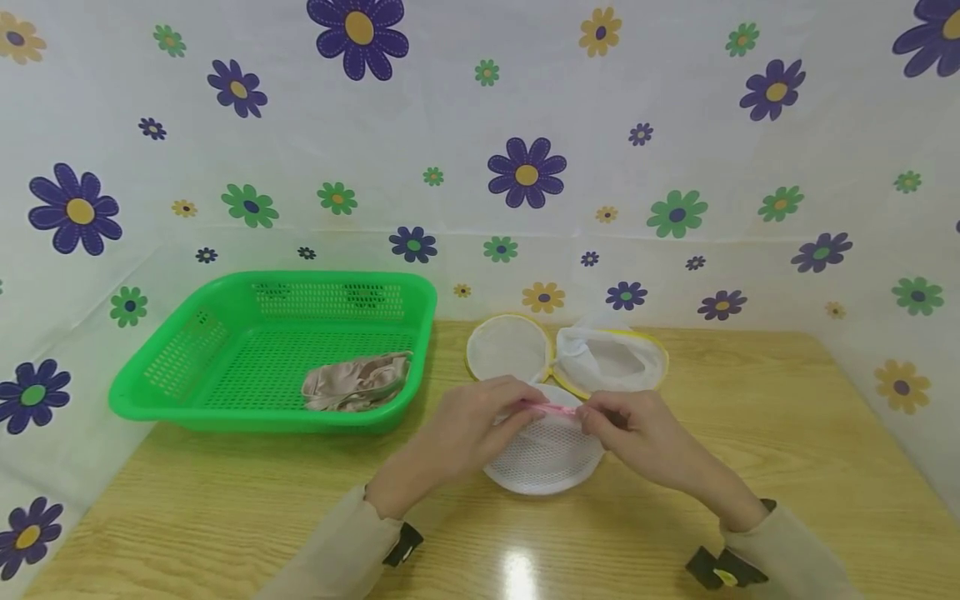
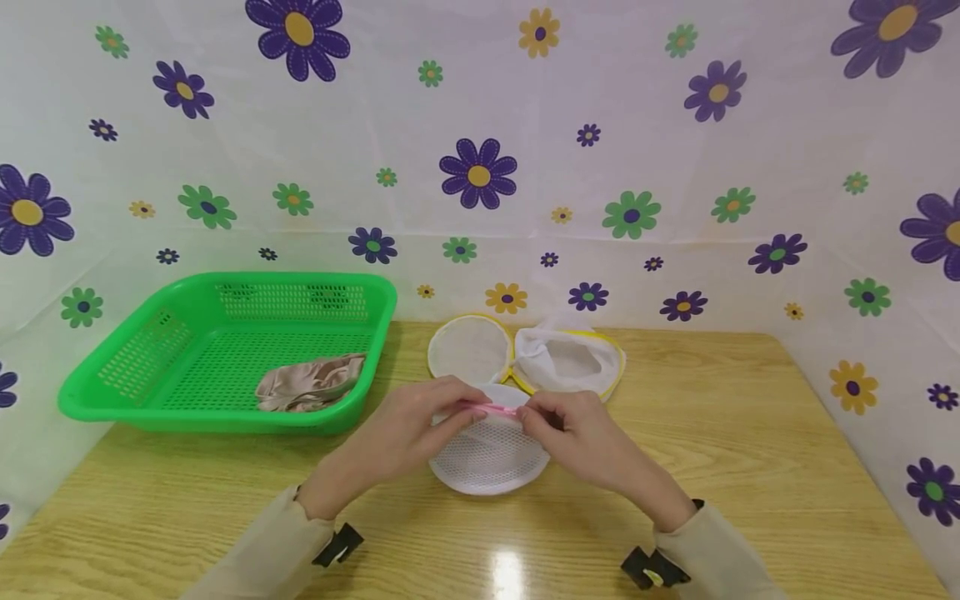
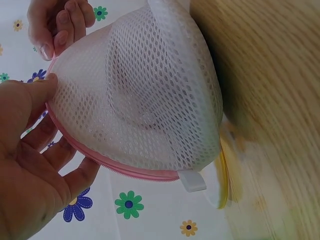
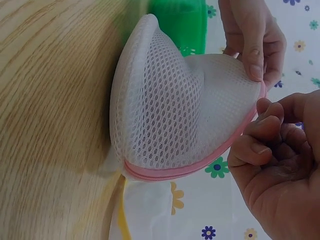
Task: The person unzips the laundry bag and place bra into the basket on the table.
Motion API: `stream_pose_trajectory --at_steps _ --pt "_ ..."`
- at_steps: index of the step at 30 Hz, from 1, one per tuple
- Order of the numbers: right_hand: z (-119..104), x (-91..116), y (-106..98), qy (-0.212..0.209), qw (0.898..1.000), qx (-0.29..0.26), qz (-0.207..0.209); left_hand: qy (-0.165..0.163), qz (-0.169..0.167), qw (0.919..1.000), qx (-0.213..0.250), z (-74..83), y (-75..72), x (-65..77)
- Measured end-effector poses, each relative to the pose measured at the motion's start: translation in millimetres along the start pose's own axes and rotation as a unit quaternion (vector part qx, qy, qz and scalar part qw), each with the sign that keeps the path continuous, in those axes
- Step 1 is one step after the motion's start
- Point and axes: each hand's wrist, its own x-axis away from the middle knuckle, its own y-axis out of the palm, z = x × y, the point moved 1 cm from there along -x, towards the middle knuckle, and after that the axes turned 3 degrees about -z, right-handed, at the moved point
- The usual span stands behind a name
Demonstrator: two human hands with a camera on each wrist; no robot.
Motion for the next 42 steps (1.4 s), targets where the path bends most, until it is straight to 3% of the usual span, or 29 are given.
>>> stream_pose_trajectory --at_steps 16,42 --pt "8.7 3.2 -5.1 0.047 0.999 -0.002 -0.009 -0.025 -0.006 0.9995 0.020 -3.5 -0.6 -0.8" --pt "8.9 6.8 -9.0 0.059 0.998 0.005 -0.010 -0.034 -0.005 0.9992 0.020 -3.4 -1.1 -1.9"
